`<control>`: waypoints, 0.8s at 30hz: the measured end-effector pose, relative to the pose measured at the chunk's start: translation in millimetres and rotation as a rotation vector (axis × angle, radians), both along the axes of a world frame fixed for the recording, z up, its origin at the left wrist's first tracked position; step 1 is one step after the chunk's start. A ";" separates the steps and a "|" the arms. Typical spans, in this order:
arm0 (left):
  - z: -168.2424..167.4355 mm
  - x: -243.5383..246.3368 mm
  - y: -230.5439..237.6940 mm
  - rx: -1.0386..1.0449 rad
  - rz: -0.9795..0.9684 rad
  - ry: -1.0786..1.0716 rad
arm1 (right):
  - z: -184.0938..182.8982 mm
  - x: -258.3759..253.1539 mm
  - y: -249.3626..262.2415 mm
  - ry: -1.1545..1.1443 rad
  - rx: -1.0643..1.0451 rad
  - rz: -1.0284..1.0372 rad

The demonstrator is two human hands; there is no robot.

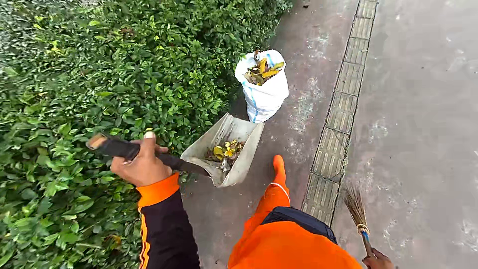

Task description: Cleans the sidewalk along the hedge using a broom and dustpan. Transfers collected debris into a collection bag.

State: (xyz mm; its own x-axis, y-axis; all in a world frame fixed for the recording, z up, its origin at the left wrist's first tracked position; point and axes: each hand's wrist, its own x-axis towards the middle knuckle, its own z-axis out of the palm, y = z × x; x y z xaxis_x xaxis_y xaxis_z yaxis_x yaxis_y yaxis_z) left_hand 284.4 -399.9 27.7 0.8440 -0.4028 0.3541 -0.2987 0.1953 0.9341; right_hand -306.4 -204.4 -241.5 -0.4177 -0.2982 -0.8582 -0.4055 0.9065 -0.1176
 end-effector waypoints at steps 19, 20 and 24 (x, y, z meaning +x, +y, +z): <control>84.0 -169.2 -547.6 0.545 -0.503 -1.030 | 20.0 -47.7 -378.7 -0.063 -0.069 -0.109; 73.3 -185.6 -567.1 0.612 -0.573 -1.057 | 14.8 -59.1 -394.5 -0.067 -0.056 -0.096; 23.8 -246.3 -632.1 0.953 -0.809 -1.112 | 8.1 -106.7 -471.2 -0.095 -0.005 -0.072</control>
State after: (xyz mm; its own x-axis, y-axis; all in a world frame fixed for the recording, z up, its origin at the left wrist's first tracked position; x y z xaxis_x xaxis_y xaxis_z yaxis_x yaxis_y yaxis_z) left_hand 38.1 -1032.0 51.5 -0.1517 -0.9883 -0.0142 -0.9650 0.1450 0.2185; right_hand -413.1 -675.6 -233.4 -0.3548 -0.2742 -0.8938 -0.3257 0.9324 -0.1567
